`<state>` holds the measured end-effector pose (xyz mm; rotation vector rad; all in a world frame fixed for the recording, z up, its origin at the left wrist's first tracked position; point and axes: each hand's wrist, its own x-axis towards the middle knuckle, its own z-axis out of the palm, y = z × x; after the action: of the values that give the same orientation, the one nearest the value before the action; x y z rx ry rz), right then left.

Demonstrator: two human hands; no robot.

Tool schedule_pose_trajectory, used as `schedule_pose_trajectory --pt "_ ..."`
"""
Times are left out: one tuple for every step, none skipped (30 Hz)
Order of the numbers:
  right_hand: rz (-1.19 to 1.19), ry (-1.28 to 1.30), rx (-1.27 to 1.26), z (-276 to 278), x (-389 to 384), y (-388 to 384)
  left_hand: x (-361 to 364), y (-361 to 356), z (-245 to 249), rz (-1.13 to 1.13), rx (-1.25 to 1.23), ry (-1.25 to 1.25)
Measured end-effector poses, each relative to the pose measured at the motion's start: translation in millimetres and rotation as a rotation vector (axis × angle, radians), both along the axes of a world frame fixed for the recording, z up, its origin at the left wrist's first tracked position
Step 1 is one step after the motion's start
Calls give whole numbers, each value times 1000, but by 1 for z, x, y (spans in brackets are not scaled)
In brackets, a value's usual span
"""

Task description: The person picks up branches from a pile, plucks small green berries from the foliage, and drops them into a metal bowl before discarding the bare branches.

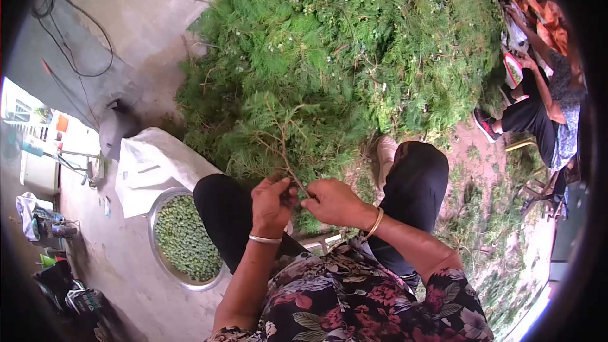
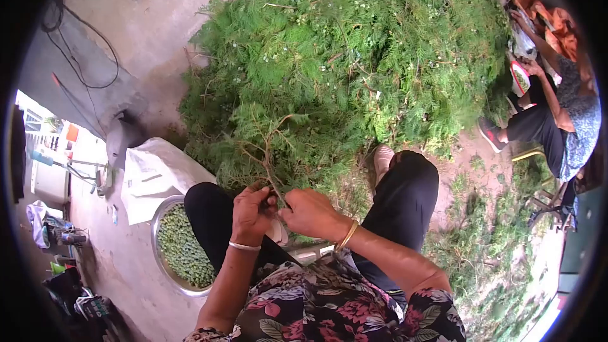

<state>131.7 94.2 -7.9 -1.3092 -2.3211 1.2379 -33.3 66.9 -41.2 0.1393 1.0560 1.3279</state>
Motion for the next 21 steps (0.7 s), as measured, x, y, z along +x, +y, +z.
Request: schedule_pose_trajectory --pt "-102 126 34 -8 -2 -6 0 -3 6 -60 56 -5" --pt "38 76 419 -13 6 -2 -1 -5 11 -119 112 -7" --pt "187 27 799 -14 23 5 -4 -9 15 -183 181 28" --pt "-27 182 449 12 42 3 -8 -14 13 -177 170 16" --pt "-290 393 145 37 61 0 -12 -18 9 -229 142 106" --pt "-619 405 -37 66 75 -6 -15 -20 3 -283 119 195" --pt "-920 549 -160 83 97 -12 -18 -24 -10 -280 29 256" --pt "-804 779 -22 65 146 -16 -21 -29 -20 -282 20 238" --pt "-1053 1008 -159 77 180 -30 -27 -32 -29 -228 -52 267" --pt "-1017 1296 -340 67 247 -48 -33 -33 -38 -176 -125 296" --pt "-1134 1303 -214 66 295 -77 -41 -34 -48 -87 -131 227" --pt "-1407 1442 -112 62 348 -108 -51 -33 -58 -91 -146 210" --pt "-1254 1196 115 22 479 -167 -63 -30 -67 -18 -136 78" --pt "-1433 1200 242 45 480 -206 -70 -27 -74 58 -126 -49" --pt "-1620 1177 378 68 483 -246 -73 -24 -69 56 -146 -52" --pt "-1801 1126 507 92 485 -285 -75 -19 -55 121 -158 -30" --pt "-2221 980 456 107 455 -289 -77 -11 -45 186 -166 -9" --pt "-2222 966 455 104 451 -283 -81 -2 -42 187 -177 -11" --pt "-2115 693 410 93 448 -279 -86 7 -40 221 -167 15" --pt "-1996 434 360 78 447 -278 -88 16 -41 248 -158 45" --pt "-1859 189 307 62 446 -274 -87 28 -42 241 -172 46"
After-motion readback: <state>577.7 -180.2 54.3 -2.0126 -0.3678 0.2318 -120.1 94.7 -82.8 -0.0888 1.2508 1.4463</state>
